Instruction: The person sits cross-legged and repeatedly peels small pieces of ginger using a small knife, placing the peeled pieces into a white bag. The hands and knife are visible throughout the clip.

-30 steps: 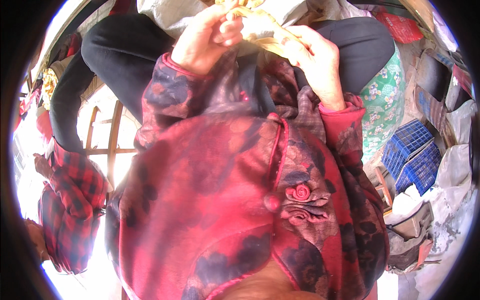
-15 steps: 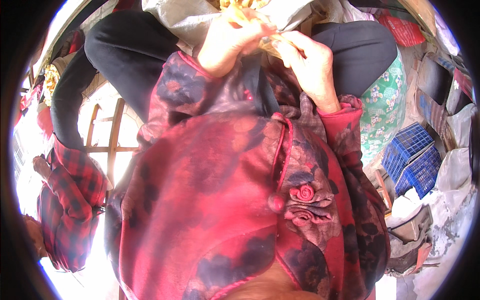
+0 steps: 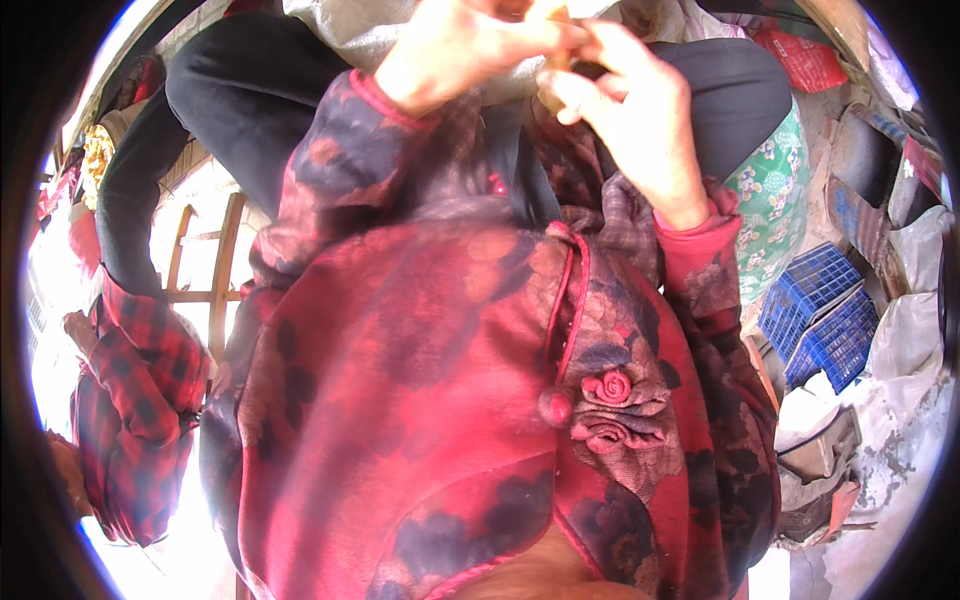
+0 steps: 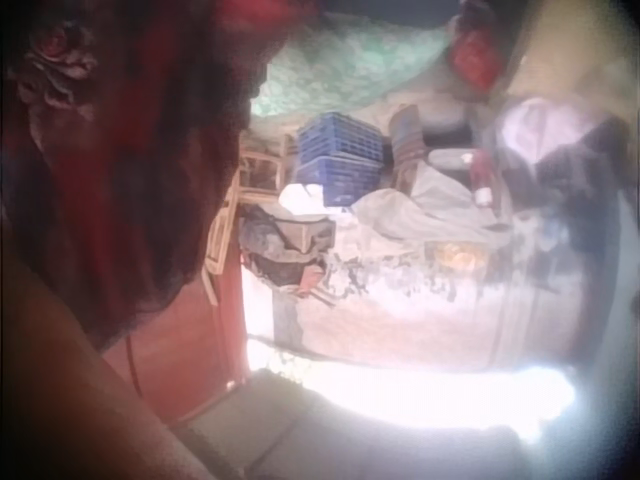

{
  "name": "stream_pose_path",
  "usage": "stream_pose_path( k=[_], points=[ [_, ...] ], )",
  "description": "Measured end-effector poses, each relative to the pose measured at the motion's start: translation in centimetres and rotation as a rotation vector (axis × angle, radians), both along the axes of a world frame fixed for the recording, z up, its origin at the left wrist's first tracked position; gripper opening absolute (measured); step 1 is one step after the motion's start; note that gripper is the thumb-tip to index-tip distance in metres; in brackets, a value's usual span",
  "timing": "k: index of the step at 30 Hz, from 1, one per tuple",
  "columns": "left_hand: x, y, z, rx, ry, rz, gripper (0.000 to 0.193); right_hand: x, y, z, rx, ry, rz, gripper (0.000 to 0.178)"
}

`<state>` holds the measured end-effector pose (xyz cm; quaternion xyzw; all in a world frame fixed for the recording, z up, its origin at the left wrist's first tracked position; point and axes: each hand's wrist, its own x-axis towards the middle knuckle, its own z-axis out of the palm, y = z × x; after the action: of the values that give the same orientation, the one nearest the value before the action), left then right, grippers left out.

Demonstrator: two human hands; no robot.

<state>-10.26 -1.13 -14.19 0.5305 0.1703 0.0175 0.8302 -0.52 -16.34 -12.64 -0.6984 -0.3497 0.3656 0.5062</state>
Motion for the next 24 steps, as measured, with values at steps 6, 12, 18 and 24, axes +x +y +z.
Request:
stream_pose_path(
  k=[6,12,18,24],
  points=[
    [1.0,4.7,1.6,0.942,-0.054,0.097,0.028,4.2,0.8,2.9,0.162,0.156,-0.09,0.02],
    [1.2,-3.0,0.2,-0.556,0.135,-0.132,0.055,3.3,0.5,4.3,0.336,0.15,-0.339,0.026],
    [1.4,-4.2,-2.2,-0.316,0.004,0.095,0.026,-1.1,-3.2,2.5,0.129,0.276,-0.223,0.021],
    [0.9,-4.5,-2.0,0.375,-0.125,-0.107,0.015,1.8,0.3,0.9,0.083,-0.423,-0.031,0.014]
  ],
)
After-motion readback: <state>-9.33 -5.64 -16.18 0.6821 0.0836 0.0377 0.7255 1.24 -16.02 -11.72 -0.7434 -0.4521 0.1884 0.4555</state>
